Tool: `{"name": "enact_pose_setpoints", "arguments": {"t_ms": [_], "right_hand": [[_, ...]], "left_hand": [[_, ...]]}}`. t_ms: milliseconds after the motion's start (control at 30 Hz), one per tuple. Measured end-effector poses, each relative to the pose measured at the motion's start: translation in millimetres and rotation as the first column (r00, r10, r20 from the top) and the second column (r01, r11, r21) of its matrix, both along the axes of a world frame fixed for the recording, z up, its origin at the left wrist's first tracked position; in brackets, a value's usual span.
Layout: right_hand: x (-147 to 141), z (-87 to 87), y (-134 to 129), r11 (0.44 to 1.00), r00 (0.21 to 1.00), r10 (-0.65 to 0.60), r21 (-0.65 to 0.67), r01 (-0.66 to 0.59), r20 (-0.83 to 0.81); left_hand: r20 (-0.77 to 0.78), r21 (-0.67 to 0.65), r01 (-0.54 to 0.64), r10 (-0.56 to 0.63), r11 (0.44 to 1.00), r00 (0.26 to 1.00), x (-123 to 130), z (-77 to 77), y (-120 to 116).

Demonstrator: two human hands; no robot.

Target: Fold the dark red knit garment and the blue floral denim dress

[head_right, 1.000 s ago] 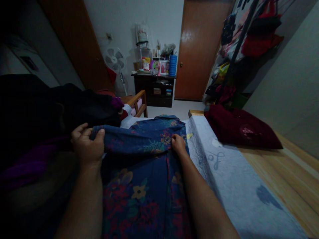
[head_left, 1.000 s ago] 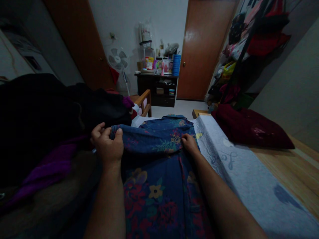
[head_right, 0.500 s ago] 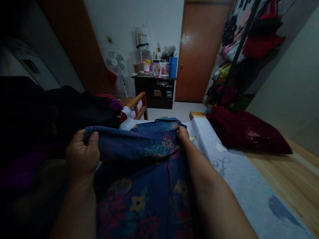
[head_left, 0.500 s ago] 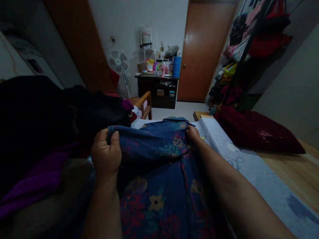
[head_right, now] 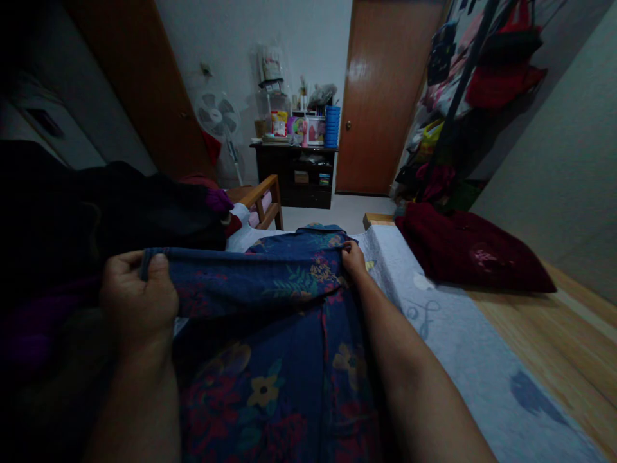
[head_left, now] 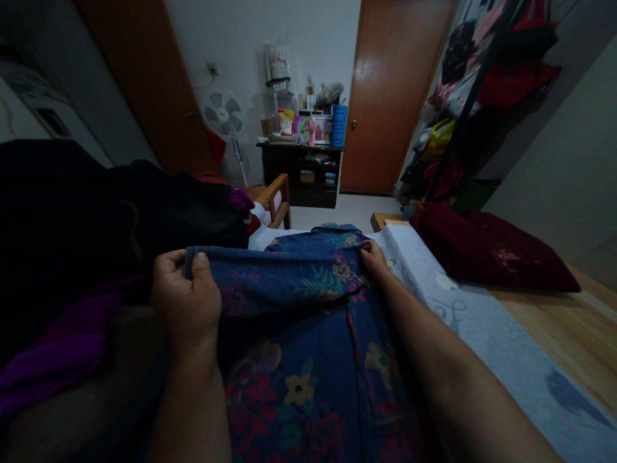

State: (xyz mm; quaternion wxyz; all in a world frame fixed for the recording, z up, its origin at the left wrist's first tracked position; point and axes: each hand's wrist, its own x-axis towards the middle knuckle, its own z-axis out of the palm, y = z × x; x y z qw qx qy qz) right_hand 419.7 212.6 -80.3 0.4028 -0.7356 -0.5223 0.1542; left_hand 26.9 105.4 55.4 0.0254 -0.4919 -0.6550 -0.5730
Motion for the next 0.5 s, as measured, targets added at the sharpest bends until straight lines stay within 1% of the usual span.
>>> {"name": "enact_pose_setpoints", "arguments": {"t_ms": [100,167,233,300,333,400,433,500], "right_hand": [[-3,-1.4,-14,1.0,0.988,-0.006,-0.008,0.007,0.155],[-7,-3.7,-21,1.0,0.97,0.02,-0.023,-0.015,0.242],[-12,-5.9,-27,0.998,0.951,0.053,-0.042,-0.042,0.306],[-15,-7.0,-29,0.996,0.935,0.079,-0.06,-0.062,0.346],[-16,-7.1,-29,0.995,0.93,0.092,-0.072,-0.071,0.355],[-16,-6.1,-28,0.991,0.928,0.117,-0.098,-0.088,0.353],[-15,-5.0,-27,0.989,0.931,0.128,-0.11,-0.095,0.343],[-12,-1.5,-25,0.985,0.942,0.149,-0.129,-0.114,0.302]], "left_hand": [[0.063,-0.037,0.078,-0.076,0.996,0.995,-1,3.5,-1],[0.145,-0.059,0.142,-0.132,0.988,0.981,0,8.2,-2],[0.283,-0.041,0.247,-0.226,0.968,0.932,1,15.7,-5],[0.419,0.009,0.388,-0.356,0.922,0.836,2,25.1,-11],[0.469,0.04,0.459,-0.422,0.888,0.776,2,29.8,-16],[0.545,0.059,0.602,-0.531,0.796,0.649,2,37.7,-29],[0.581,0.046,0.678,-0.572,0.733,0.579,1,40.4,-35],[0.649,0.025,0.818,-0.632,0.574,0.423,1,43.5,-48]]}}
